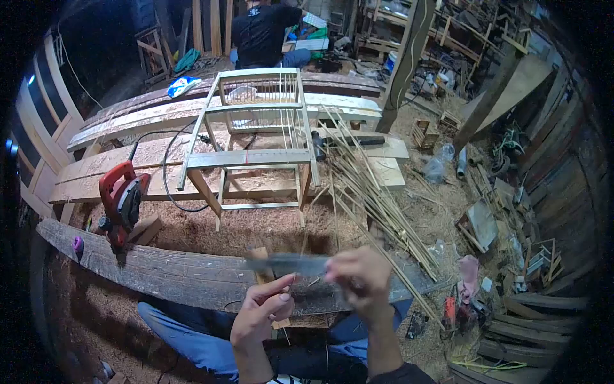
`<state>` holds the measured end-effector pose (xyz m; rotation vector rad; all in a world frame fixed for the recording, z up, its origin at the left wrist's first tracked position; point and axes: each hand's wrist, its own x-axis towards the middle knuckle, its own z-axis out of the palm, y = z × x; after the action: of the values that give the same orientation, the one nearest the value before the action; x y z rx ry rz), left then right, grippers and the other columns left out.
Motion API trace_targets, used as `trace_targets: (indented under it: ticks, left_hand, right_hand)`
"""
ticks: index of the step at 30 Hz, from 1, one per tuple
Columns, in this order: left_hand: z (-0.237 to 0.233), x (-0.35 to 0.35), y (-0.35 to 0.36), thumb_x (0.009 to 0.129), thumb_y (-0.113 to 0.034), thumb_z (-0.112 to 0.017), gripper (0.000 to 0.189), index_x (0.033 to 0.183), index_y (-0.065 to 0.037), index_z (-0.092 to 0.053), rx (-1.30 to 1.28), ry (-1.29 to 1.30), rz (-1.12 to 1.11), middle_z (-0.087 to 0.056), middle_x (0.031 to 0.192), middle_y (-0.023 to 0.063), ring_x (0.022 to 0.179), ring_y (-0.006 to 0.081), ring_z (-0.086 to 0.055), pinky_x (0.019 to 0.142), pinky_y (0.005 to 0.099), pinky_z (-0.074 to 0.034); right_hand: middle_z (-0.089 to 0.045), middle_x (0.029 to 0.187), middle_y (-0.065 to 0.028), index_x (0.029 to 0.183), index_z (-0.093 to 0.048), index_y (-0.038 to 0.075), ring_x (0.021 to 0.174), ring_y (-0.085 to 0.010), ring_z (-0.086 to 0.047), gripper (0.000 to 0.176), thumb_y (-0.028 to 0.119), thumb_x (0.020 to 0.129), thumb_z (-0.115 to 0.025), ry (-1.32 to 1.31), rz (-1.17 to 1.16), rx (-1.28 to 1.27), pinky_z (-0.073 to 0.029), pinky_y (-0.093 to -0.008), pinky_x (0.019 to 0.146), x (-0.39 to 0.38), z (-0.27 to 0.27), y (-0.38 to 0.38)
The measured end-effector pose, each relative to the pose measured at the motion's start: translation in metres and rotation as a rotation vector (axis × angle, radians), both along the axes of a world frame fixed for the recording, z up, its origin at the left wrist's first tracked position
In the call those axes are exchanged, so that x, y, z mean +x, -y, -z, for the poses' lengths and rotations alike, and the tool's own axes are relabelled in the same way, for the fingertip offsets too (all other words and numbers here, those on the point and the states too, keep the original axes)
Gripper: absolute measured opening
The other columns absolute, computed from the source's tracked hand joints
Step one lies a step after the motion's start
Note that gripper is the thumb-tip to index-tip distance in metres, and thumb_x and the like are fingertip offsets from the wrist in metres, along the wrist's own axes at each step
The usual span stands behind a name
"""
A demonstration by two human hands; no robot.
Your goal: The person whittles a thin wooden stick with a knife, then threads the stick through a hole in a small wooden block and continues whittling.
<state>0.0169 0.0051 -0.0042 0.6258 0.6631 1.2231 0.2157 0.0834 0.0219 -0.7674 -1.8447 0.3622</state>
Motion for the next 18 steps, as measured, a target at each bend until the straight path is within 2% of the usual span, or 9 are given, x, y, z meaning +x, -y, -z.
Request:
trace_targets:
  ticks: [1, 3, 5, 7, 10, 13, 15, 16, 18]
  left_hand:
    - [0.004, 0.000, -0.001, 0.099, -0.007, -0.058, 0.043, 0.141, 0.002, -0.055, 0.002, -0.002, -0.001, -0.051, 0.079, -0.0041, 0.067, 0.0058, -0.039, 0.057, 0.0218, -0.031]
    - [0.014, 0.001, -0.001, 0.099, -0.008, -0.059, 0.043, 0.141, 0.000, -0.055, 0.034, 0.009, -0.036, -0.054, 0.082, -0.0040, 0.069, 0.0050, -0.041, 0.059, 0.0211, -0.033]
    - [0.012, 0.002, 0.001, 0.098, -0.008, -0.062, 0.043, 0.140, 0.001, -0.056, 0.023, 0.019, -0.065, -0.055, 0.085, -0.0048, 0.070, 0.0042, -0.042, 0.060, 0.0204, -0.033]
    - [0.003, -0.001, -0.001, 0.097, -0.008, -0.065, 0.044, 0.138, 0.002, -0.057, -0.014, 0.011, -0.002, -0.057, 0.086, -0.0045, 0.072, 0.0039, -0.043, 0.061, 0.0206, -0.034]
    - [0.009, -0.002, -0.001, 0.097, -0.006, -0.064, 0.042, 0.137, 0.004, -0.057, -0.008, 0.021, -0.011, -0.059, 0.089, -0.0036, 0.072, 0.0048, -0.045, 0.063, 0.0204, -0.037]
    - [0.010, 0.004, -0.003, 0.097, -0.004, -0.063, 0.046, 0.141, 0.004, -0.053, -0.033, -0.005, -0.014, -0.059, 0.095, -0.0007, 0.073, 0.0066, -0.046, 0.067, 0.0208, -0.040]
    - [0.005, 0.005, -0.004, 0.097, -0.003, -0.062, 0.049, 0.144, 0.005, -0.049, -0.070, -0.076, -0.053, -0.059, 0.099, 0.0011, 0.074, 0.0077, -0.046, 0.069, 0.0212, -0.041]
    - [0.001, 0.003, -0.003, 0.098, -0.003, -0.061, 0.050, 0.145, 0.005, -0.047, -0.020, 0.056, -0.005, -0.059, 0.101, 0.0030, 0.076, 0.0083, -0.049, 0.071, 0.0220, -0.043]
    - [0.001, 0.000, -0.003, 0.101, -0.006, -0.058, 0.045, 0.142, 0.006, -0.048, 0.071, 0.195, 0.052, -0.062, 0.101, 0.0065, 0.081, 0.0094, -0.053, 0.075, 0.0238, -0.046]
  right_hand:
    - [-0.073, 0.086, -0.0002, 0.091, -0.072, 0.015, 0.074, -0.0209, -0.068, 0.017, 0.010, 0.076, -0.080, 0.072, -0.118, 0.041, -0.050, -0.0338, 0.063, -0.004, -0.003, 0.005]
    - [-0.074, 0.086, -0.0004, 0.090, -0.073, 0.016, 0.075, -0.0205, -0.069, 0.017, 0.008, 0.076, -0.078, 0.222, -0.108, 0.067, -0.051, -0.0344, 0.064, -0.008, -0.010, 0.014]
    - [-0.074, 0.086, -0.0012, 0.089, -0.073, 0.015, 0.075, -0.0212, -0.069, 0.017, 0.007, 0.076, -0.077, 0.156, -0.075, 0.043, -0.051, -0.0348, 0.065, -0.003, -0.002, 0.006]
    - [-0.074, 0.087, -0.0038, 0.090, -0.072, 0.012, 0.078, -0.0242, -0.070, 0.020, 0.002, 0.073, -0.077, -0.089, 0.129, -0.062, -0.052, -0.0350, 0.067, 0.005, 0.005, -0.007]
    - [-0.073, 0.086, -0.0052, 0.089, -0.071, 0.010, 0.078, -0.0241, -0.069, 0.020, 0.000, 0.073, -0.078, -0.032, 0.134, -0.022, -0.052, -0.0347, 0.068, 0.006, 0.002, 0.005]
    - [-0.072, 0.085, -0.0062, 0.088, -0.069, 0.009, 0.078, -0.0236, -0.069, 0.020, -0.001, 0.073, -0.077, 0.227, -0.061, 0.074, -0.052, -0.0341, 0.069, -0.009, 0.003, 0.021]
    - [-0.072, 0.085, -0.0048, 0.088, -0.070, 0.010, 0.077, -0.0237, -0.069, 0.021, 0.001, 0.071, -0.079, -0.066, 0.135, -0.093, -0.052, -0.0349, 0.068, -0.001, 0.018, 0.006]
    - [-0.074, 0.087, -0.0038, 0.088, -0.071, 0.012, 0.078, -0.0240, -0.069, 0.022, 0.001, 0.070, -0.077, -0.167, 0.261, -0.112, -0.052, -0.0355, 0.069, 0.000, 0.018, -0.002]
    - [-0.074, 0.088, -0.0035, 0.089, -0.071, 0.012, 0.079, -0.0243, -0.070, 0.023, 0.001, 0.069, -0.076, -0.086, 0.162, -0.057, -0.052, -0.0358, 0.069, -0.002, 0.012, 0.003]
